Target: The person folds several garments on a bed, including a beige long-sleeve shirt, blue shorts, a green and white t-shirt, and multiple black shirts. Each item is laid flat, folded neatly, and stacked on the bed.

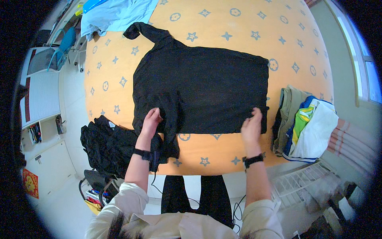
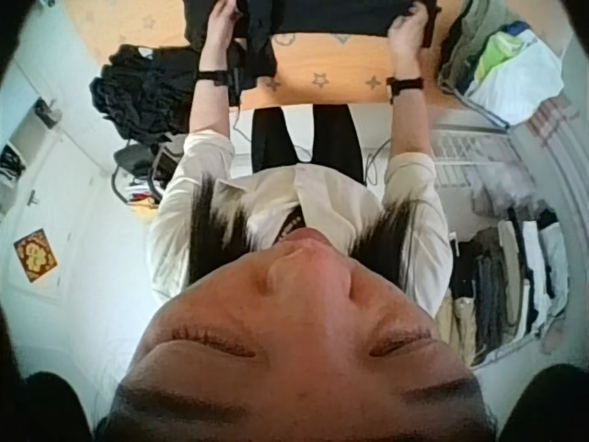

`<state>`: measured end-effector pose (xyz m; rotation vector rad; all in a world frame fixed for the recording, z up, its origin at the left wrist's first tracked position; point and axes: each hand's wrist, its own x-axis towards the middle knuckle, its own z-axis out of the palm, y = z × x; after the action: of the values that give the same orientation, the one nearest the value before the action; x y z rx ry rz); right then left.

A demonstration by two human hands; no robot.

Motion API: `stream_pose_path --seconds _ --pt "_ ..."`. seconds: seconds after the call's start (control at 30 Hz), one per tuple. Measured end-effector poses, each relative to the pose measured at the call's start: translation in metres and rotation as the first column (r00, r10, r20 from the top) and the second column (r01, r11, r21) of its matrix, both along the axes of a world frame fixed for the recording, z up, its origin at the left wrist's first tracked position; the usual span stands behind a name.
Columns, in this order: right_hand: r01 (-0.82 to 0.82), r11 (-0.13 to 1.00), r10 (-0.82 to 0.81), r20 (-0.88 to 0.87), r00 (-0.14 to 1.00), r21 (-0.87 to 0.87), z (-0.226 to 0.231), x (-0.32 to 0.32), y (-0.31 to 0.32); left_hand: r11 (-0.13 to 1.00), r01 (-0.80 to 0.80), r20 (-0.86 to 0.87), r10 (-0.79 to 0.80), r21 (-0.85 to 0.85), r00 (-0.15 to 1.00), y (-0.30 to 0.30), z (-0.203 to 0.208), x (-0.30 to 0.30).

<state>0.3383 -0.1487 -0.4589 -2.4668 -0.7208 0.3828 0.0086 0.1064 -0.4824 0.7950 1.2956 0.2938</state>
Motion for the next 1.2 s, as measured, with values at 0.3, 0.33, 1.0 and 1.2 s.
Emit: stream_pose_path --seconds 0.3,0.33,1.0,1.2 --pt "-0.383 0.899 0.372 -0.833 0.410 0.213 0.008 -0.206 -0.001 0.942 0.297 -0.059 -0.309 -0.159 0.949 -0.074 0.053 0.009" --pt "-0.259 0.932 0.323 -0.904 0.282 0.252 0.009 -0.214 0.000 0.965 0.197 0.019 -0.197 -0.175 0.980 -0.084 0.059 0.016" --pt "0.572 0.815 -0.408 -0.606 0.682 0.095 -0.012 0.037 -0.057 0.981 -0.191 -0.086 0.187 -0.037 0.979 -0.067 0.018 0.010" --pt "0.318 0.858 -0.040 -0.565 0.824 0.402 0.012 0.068 -0.058 0.820 -0.571 0.053 0.569 0.043 0.821 -0.049 0.004 0.017"
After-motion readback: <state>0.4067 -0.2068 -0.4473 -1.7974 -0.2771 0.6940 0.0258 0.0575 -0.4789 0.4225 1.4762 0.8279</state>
